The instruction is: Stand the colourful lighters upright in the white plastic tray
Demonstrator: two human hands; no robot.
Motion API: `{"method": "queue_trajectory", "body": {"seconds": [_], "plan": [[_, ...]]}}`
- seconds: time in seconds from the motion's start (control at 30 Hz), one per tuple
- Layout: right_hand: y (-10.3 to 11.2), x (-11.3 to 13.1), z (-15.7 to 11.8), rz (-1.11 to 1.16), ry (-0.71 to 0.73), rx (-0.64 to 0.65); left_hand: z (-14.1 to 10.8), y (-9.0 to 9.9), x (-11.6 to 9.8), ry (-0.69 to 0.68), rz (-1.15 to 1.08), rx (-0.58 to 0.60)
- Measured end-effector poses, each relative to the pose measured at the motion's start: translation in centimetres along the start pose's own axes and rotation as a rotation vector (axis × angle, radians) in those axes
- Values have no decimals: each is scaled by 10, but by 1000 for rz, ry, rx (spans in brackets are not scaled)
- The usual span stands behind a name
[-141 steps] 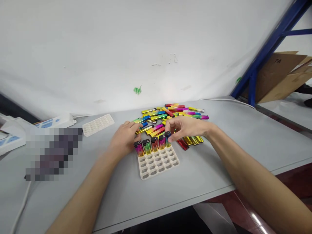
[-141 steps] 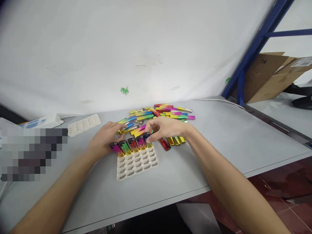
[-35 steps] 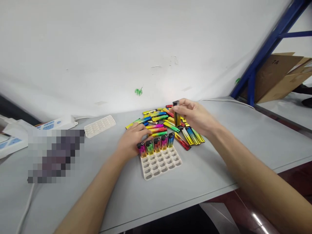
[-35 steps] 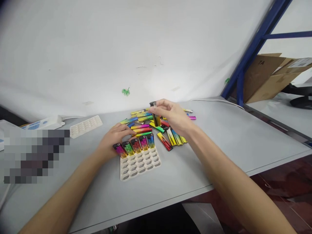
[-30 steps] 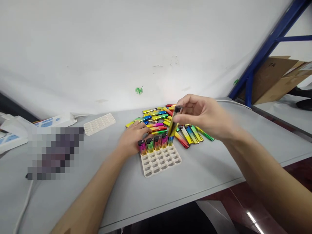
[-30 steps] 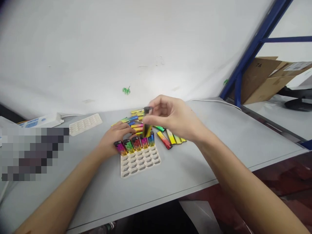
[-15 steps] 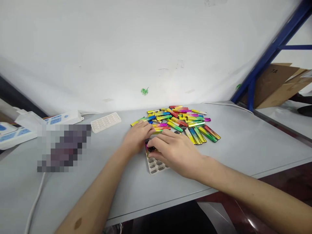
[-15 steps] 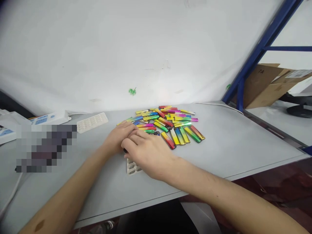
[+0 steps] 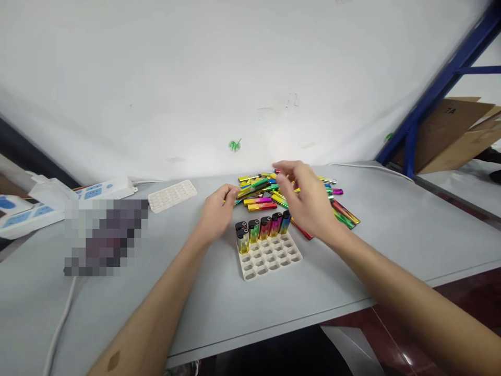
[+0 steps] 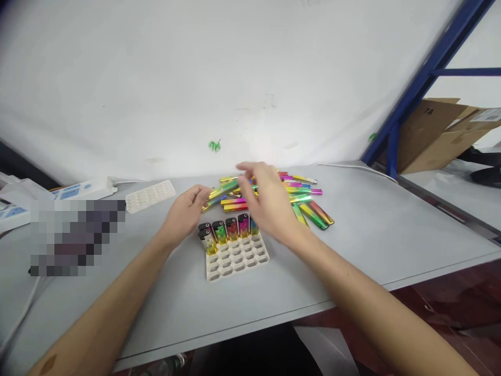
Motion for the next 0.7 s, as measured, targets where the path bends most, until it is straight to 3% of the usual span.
{"method": "queue_trajectory", "body": {"seconds": [0.1,0.17,0.27,0.37,0.5,0.57,0.7], "plan": [[-19,-33,4,243,-266,172,1,-3,3,57,-115,-47],[-32,-43,1,409,-333,269,0,-6,4,74,-147,-26],[-43,-45,-6,591,-359,315,-1,-11,2,80,-133,70],[-46,-43,-8,769,-439,243,2,-12,3,2,-54,113],[-47,-48,-9,939,-655,60,9,-15,15,-319,276,151],[-46,-52,-8,914,-735,33,10,-18,22,-439,375,211],[-41,-56,-7,961,-821,85,8,-21,30,-500,425,274]]}}
Point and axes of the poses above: each hand's wrist, its own z-axis towards the middle knuckle, its own y-axis out of the back of the hand, x = y × z, the point moved 2 cm from there along z, towards the middle knuckle, and after that the axes turned 10 degrees about -z, right-handed, at the moved point
